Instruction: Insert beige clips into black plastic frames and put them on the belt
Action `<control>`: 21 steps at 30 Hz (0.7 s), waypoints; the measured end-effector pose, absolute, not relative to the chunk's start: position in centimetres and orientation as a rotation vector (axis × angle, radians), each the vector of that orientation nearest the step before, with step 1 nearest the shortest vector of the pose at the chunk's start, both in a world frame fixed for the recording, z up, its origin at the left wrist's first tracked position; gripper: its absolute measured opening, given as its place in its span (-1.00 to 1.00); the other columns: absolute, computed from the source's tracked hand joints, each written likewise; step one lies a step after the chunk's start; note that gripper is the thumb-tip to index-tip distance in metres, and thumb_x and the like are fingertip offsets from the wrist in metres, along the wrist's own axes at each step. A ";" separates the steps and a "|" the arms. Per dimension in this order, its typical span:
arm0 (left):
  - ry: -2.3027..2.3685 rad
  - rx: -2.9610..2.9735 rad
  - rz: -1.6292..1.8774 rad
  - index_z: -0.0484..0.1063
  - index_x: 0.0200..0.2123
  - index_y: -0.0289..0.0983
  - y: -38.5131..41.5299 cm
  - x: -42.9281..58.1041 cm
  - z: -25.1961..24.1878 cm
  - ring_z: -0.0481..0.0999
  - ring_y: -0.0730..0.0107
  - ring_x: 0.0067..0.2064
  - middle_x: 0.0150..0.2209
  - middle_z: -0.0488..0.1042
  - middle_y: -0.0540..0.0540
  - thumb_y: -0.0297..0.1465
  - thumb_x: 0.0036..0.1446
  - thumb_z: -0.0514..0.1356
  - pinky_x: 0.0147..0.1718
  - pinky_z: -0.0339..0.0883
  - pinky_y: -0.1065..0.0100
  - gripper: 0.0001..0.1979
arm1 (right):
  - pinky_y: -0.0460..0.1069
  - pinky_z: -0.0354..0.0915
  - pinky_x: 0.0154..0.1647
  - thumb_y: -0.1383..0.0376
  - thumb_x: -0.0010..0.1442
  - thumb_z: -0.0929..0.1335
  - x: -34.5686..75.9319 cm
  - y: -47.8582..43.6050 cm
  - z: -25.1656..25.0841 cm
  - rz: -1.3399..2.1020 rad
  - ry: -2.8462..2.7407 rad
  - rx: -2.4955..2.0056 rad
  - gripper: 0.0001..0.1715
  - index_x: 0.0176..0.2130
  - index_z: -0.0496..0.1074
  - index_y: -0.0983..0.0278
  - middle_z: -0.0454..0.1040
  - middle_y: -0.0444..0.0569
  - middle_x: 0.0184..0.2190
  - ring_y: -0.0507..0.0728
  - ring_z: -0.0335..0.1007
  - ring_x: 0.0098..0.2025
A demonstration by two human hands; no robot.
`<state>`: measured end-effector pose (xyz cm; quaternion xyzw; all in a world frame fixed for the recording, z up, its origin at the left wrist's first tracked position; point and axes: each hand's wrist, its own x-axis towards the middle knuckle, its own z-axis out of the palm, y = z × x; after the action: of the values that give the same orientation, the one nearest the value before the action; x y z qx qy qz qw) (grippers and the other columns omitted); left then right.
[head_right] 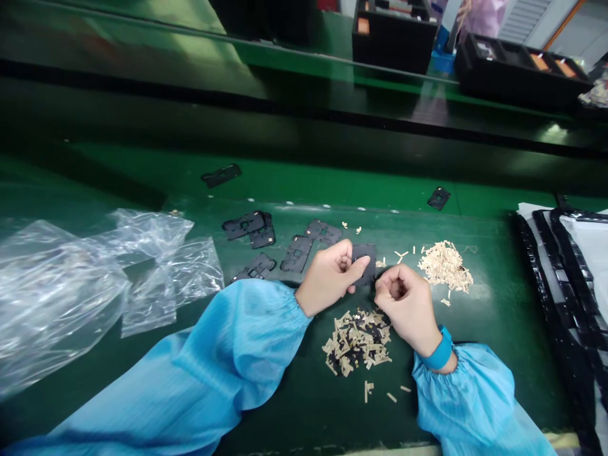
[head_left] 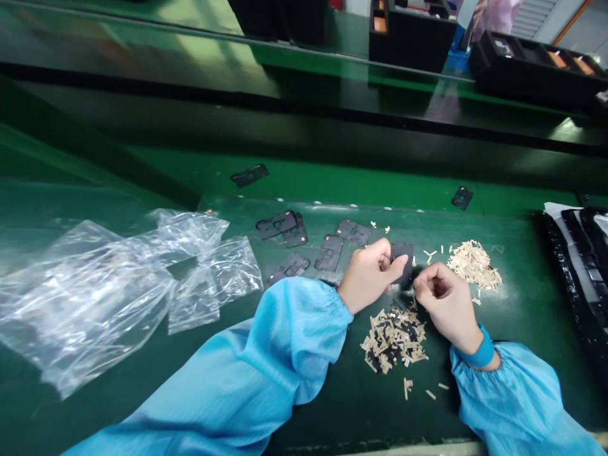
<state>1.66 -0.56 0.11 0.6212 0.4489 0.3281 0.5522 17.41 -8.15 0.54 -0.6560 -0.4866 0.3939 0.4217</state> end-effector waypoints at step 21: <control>1.052 1.485 0.768 0.07 -0.53 -0.20 -0.5 1.6 0.4 0.39 0.54 -0.67 -0.70 0.24 0.20 -0.25 0.21 0.21 -0.60 0.14 0.48 -0.61 | -0.06 0.11 -0.53 0.15 0.18 0.44 17.7 -8.2 0.8 1.059 -1.177 -1.646 -0.79 -0.39 0.47 0.23 0.38 -0.12 -0.55 0.04 0.14 -0.52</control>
<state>1.65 -0.50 0.40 0.6276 0.4447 0.3243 0.5506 17.68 -8.22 0.80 -0.6555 -0.4685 0.4217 0.4159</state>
